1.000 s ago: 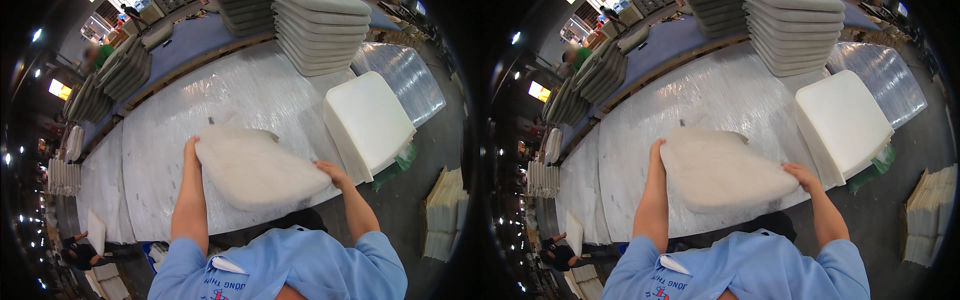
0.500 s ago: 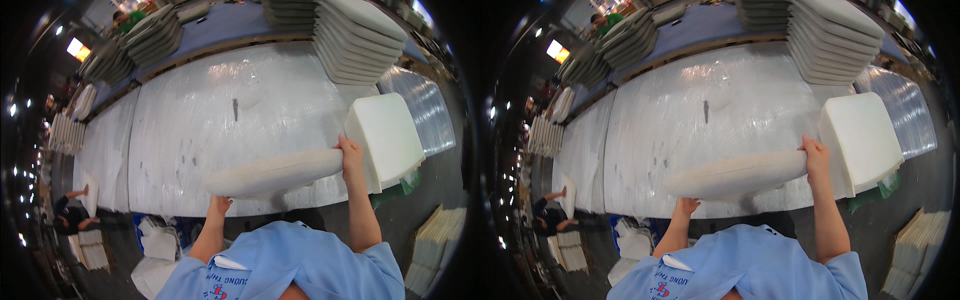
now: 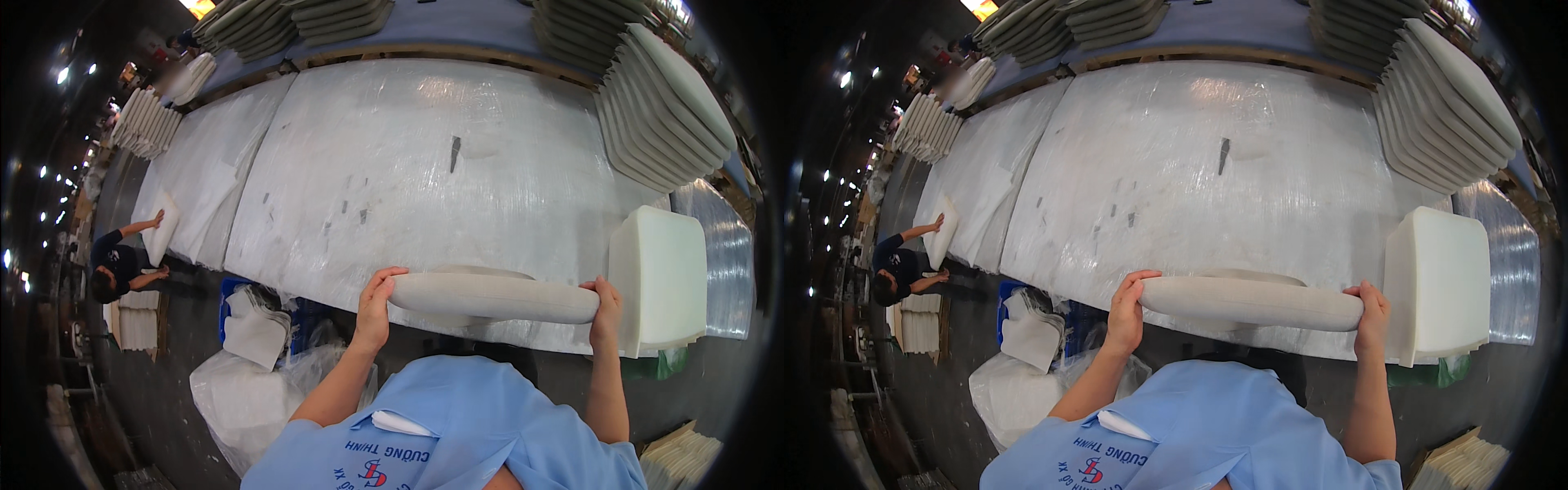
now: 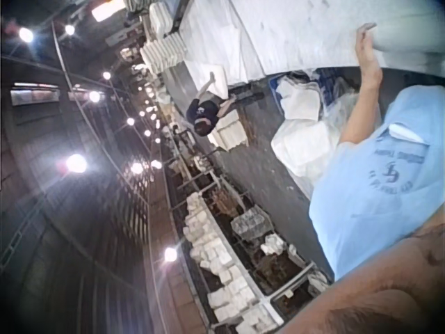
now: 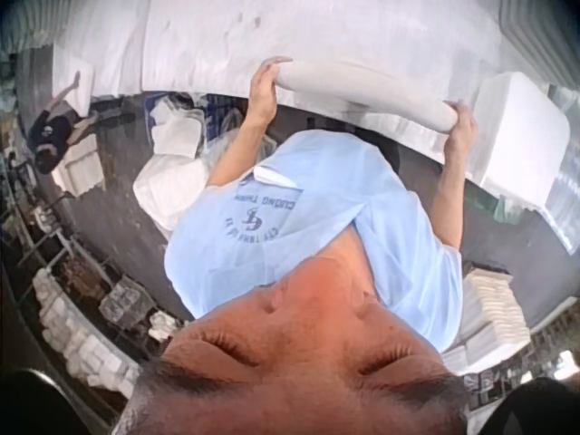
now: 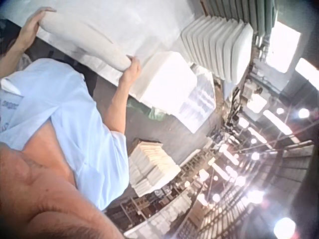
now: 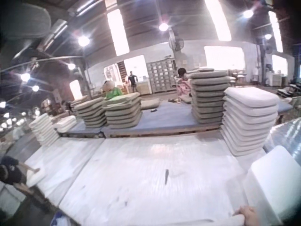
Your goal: The person wraps rectangular foam pads in white fabric, folding and tucking the edges to enclose each pad. They place the wrapped pads into a stack on the table. The person also handles loose white filling material from a green bag, placing it onto foam pads.
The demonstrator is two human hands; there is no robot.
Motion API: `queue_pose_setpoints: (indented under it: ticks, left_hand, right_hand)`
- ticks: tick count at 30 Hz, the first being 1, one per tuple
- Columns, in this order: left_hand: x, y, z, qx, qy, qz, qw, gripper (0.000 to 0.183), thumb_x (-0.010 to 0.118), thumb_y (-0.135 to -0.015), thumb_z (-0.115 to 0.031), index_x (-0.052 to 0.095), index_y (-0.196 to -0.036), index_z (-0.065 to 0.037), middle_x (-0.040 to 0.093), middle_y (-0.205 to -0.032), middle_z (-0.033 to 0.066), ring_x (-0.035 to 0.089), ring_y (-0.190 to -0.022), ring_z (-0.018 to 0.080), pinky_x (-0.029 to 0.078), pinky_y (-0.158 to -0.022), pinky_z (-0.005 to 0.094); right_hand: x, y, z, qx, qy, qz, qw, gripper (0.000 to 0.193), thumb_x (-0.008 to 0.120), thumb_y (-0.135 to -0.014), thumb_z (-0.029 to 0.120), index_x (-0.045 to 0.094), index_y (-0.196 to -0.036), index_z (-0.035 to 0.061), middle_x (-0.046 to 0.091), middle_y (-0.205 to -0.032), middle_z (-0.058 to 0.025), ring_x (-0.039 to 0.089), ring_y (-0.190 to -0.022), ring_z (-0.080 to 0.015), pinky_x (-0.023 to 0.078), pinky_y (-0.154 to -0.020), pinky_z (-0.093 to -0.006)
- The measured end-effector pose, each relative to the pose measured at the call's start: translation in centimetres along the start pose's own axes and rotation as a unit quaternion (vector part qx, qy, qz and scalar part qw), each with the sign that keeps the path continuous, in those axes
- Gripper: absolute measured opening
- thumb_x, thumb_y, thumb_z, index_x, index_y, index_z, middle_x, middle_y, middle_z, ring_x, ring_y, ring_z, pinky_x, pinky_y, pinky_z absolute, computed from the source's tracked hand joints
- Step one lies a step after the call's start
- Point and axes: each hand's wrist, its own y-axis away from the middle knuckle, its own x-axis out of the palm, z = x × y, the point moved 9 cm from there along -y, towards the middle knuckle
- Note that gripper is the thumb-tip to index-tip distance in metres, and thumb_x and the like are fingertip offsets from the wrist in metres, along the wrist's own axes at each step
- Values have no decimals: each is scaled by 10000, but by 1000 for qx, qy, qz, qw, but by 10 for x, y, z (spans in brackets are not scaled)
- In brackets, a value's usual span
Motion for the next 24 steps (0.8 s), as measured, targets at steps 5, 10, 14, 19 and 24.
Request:
queue_pose_setpoints:
  ticks: [5,10,14,19,24]
  left_hand:
    - [-2,13,5,-80,-19,94,992,415,485,-997,-238,654,-1242,51,639,-1320,148,536,-1261,231,323,-1148,369]
    - [14,41,35,-205,-190,361,889,416,516,-1008,-240,667,-1370,-102,560,-1511,92,337,-1508,308,239,-1234,410]
    - [36,29,88,-145,-371,505,766,528,420,-1064,-370,471,-1551,-171,365,-1653,93,214,-1565,341,169,-1261,480]
    - [66,1,176,-133,-540,498,665,626,349,-1075,-476,265,-1646,-233,204,-1717,91,157,-1574,386,130,-1257,565]
    - [82,-48,212,-135,-609,381,682,668,460,-1020,-473,356,-1597,-154,275,-1674,148,225,-1542,406,168,-1246,578]
  right_hand:
    - [-3,23,-4,68,69,126,987,350,596,-1004,266,767,-1004,-40,749,-1004,-116,659,-982,-193,480,-921,-315]
    - [25,67,-26,140,272,374,875,413,588,-1026,285,664,-1353,43,589,-1464,-124,482,-1403,-241,330,-1191,-351]
    - [48,62,-76,114,447,463,757,645,484,-1037,498,425,-1575,148,306,-1674,-138,219,-1566,-321,201,-1261,-452]
    - [100,28,-136,114,583,420,686,761,399,-1002,636,349,-1606,176,269,-1667,-162,215,-1545,-393,176,-1232,-597]
    - [119,-39,-170,36,633,219,742,591,604,-962,379,481,-1485,133,436,-1464,-227,388,-1402,-408,285,-1151,-606]
